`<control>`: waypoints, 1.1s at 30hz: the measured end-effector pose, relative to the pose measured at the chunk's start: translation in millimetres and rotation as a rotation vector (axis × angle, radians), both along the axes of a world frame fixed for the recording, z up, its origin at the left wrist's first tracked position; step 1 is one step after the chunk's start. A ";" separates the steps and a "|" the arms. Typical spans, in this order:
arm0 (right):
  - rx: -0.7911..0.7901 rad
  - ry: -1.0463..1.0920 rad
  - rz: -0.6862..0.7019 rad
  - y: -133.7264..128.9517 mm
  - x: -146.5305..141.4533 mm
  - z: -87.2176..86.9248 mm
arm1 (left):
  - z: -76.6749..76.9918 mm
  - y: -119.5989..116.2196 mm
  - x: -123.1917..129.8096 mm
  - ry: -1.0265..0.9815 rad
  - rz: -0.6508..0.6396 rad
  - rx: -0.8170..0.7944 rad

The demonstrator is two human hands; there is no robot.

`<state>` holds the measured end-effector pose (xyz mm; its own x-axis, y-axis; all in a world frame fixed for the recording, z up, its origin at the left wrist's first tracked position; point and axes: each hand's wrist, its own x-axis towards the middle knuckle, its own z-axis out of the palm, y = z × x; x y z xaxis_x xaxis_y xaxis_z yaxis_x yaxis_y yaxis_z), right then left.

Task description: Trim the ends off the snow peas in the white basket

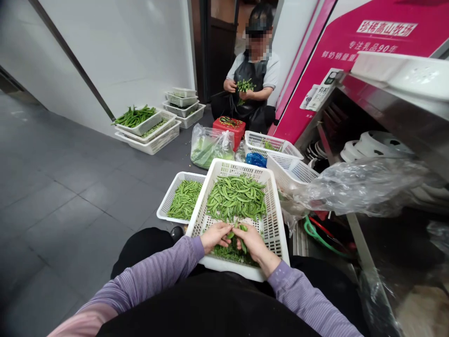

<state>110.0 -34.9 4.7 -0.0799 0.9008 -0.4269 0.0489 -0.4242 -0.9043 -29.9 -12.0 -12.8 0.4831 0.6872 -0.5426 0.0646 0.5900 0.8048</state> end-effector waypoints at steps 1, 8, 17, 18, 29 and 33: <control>-0.013 0.071 -0.048 0.5 4.1 0.4 | -0.8 -1.3 -0.2 0.035 -0.079 0.009; -0.097 0.209 -0.203 -1.0 14.8 -0.7 | 5.5 -9.8 -3.4 0.280 -0.438 0.646; -0.205 0.206 -0.021 -9.5 16.5 -1.9 | 23.3 -17.7 -6.2 0.581 -0.677 1.189; -0.220 0.218 0.028 -10.6 16.1 -1.1 | 21.1 -18.1 -5.1 0.588 -0.679 1.174; -0.252 0.313 0.075 -14.6 46.3 32.0 | -4.6 37.9 -27.3 1.018 -0.310 0.567; -0.297 0.199 0.047 -17.7 48.5 21.2 | 7.3 5.9 -11.5 0.728 -0.439 0.926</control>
